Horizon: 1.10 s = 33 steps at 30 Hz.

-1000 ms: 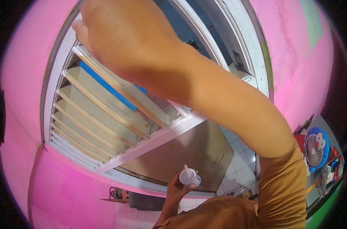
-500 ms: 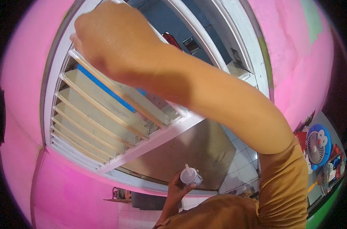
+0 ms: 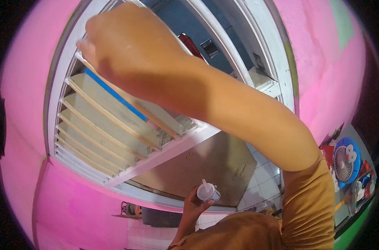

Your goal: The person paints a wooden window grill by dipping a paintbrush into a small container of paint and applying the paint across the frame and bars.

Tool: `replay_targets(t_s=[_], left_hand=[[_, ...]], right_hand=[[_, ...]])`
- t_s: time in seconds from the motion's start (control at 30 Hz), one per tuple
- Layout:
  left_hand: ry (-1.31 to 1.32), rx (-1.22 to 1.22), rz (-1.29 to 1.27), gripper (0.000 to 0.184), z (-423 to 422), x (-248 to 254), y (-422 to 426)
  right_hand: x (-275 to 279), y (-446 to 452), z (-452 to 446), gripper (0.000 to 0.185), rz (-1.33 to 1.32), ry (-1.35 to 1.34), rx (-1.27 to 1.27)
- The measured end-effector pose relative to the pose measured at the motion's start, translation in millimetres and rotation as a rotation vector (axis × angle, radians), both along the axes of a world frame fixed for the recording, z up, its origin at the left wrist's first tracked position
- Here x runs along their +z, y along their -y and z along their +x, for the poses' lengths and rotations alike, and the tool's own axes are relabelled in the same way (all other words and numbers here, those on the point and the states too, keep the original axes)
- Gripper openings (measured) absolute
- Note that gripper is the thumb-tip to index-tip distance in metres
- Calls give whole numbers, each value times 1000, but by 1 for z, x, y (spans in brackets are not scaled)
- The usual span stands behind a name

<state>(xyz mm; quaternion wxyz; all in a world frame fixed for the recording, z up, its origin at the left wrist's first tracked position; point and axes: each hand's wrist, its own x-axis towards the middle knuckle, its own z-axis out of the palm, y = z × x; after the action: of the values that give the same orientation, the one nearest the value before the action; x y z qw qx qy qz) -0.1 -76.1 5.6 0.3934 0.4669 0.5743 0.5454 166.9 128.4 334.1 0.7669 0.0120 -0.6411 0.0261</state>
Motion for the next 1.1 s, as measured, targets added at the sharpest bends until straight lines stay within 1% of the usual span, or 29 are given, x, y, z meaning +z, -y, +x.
replay_targets(t_s=[0.07,0.13,0.27,0.4,0.5,0.53,0.6,0.67,0.8,0.87,0.9,0.93,0.97,1.03,1.1], left_hand=[[10,10,3,66,-1,-6,1],[14,17,2,65,-2,-10,2],[17,18,-8,66,0,-8,0],[-13,16,-10,66,-4,-10,-2],[20,23,-42,66,-5,-9,-2],[20,22,-42,66,-5,-10,-2],[-5,10,-46,67,-7,-9,-3],[-9,9,-36,67,-6,-6,-4],[-34,9,-25,68,-9,-9,-3],[-22,-1,-27,69,-9,-6,-3],[-13,-14,-28,70,-10,-5,-2],[-7,-13,-23,70,-11,-8,-1],[-17,-1,-29,70,-14,-12,0],[-19,15,-27,70,-14,-15,0],[-17,23,-24,71,-13,-12,1]], right_hand=[[-1,6,16,28,27,-32,92],[0,5,20,28,18,-29,66],[-12,-5,-3,28,35,-44,-18],[-14,0,3,27,88,-122,83],[-7,-4,14,25,129,29,89],[-6,-4,3,24,117,25,-41],[-2,-7,-17,22,107,19,-172],[5,-13,-33,19,19,14,-218],[18,-12,-40,20,99,33,-276],[23,-9,-45,15,23,-3,-357],[22,-8,-42,15,25,1,-357],[19,-6,-34,20,76,-69,-246],[16,-2,-25,29,130,-138,-132],[9,15,-14,27,16,-91,-149],[8,4,-19,25,8,-78,-114]])
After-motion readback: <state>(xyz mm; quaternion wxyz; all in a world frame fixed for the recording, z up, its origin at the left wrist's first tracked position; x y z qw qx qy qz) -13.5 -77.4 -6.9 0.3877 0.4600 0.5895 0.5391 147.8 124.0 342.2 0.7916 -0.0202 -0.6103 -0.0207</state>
